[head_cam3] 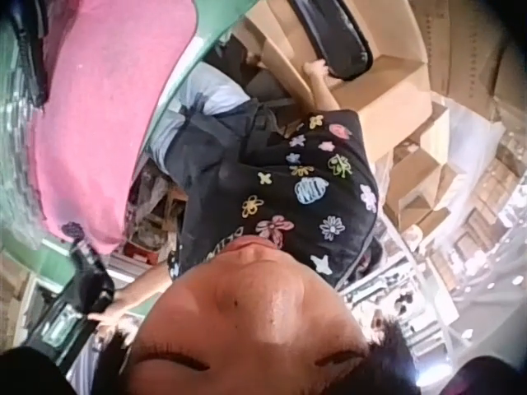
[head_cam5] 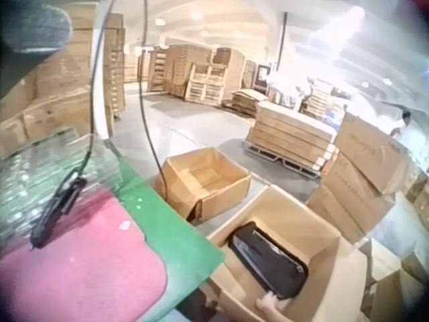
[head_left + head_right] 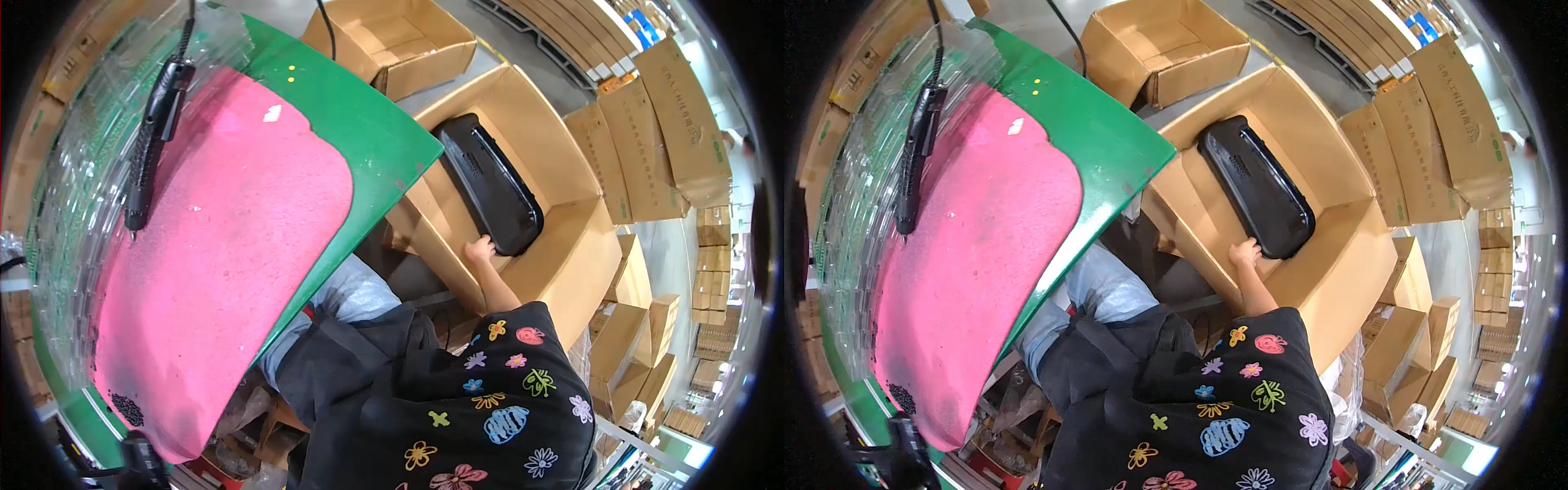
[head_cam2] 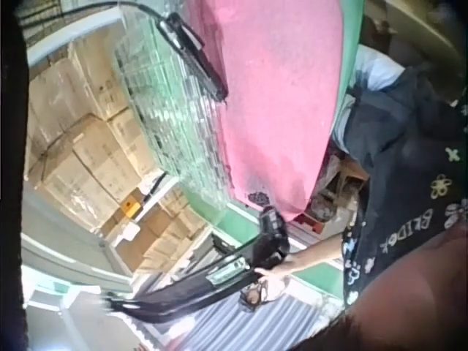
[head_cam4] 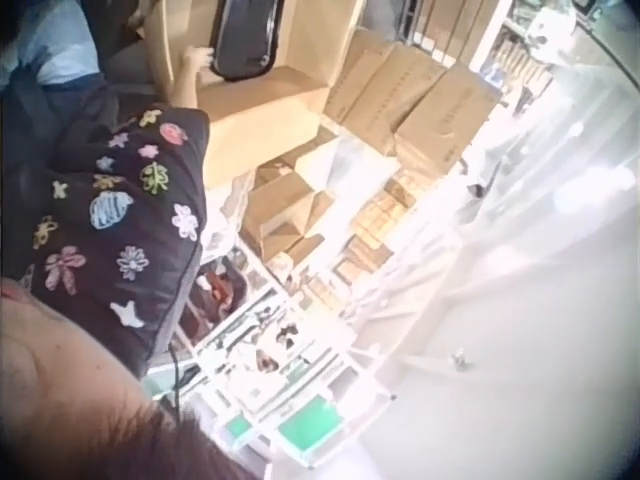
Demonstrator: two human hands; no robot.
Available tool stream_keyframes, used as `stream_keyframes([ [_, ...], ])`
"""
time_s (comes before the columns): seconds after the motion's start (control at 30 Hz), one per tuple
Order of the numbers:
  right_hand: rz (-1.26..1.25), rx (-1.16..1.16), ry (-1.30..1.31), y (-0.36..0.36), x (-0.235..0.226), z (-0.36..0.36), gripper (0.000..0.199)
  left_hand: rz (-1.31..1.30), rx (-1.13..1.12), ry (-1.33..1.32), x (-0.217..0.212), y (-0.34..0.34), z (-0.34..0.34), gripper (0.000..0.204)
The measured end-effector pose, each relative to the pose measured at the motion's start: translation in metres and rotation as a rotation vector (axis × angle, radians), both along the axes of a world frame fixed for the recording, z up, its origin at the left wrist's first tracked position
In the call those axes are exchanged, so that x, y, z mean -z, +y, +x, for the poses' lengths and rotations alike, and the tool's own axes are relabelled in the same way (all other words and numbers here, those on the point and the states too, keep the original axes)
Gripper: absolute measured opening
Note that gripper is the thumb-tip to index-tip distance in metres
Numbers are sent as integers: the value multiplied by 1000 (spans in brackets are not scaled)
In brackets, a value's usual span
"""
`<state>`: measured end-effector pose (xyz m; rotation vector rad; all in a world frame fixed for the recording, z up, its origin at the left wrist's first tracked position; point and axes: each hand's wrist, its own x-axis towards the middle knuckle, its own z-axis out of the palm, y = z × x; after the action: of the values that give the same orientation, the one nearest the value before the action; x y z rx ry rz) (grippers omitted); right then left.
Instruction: Assembling circuit boards into plastic housings using an electric screwdriver.
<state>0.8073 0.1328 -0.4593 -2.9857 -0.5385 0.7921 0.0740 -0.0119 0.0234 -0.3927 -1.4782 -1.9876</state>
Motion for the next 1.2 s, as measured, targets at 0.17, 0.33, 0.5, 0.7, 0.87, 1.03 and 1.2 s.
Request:
stream_keyframes([
  [0.17, 4, 130, -111, 7, -7, 8, 76, 29, 389, -219, -18, -82, -89, 6],
  [0.33, -131, -72, -222, 22, -57, 50, 98, 55, 622, -715, -28, -89, -120, 17],
  [0.5, -214, -221, -368, 22, -71, 61, 107, 108, 630, -878, 30, -216, -244, 30],
  [0.7, -41, -438, 183, 27, -37, 190, 103, 116, 233, -524, 35, -257, -254, 39],
  [0.87, -240, -375, -148, 26, -21, 189, 124, -152, 43, -375, 61, -214, -205, 38],
  [1.03, -285, -545, -307, 43, 0, 202, 141, -664, -14, -171, 29, -133, -179, 39],
  [1.2, -355, -426, -219, 43, -16, 170, 148, -1225, 10, 104, 9, 5, -68, 43],
])
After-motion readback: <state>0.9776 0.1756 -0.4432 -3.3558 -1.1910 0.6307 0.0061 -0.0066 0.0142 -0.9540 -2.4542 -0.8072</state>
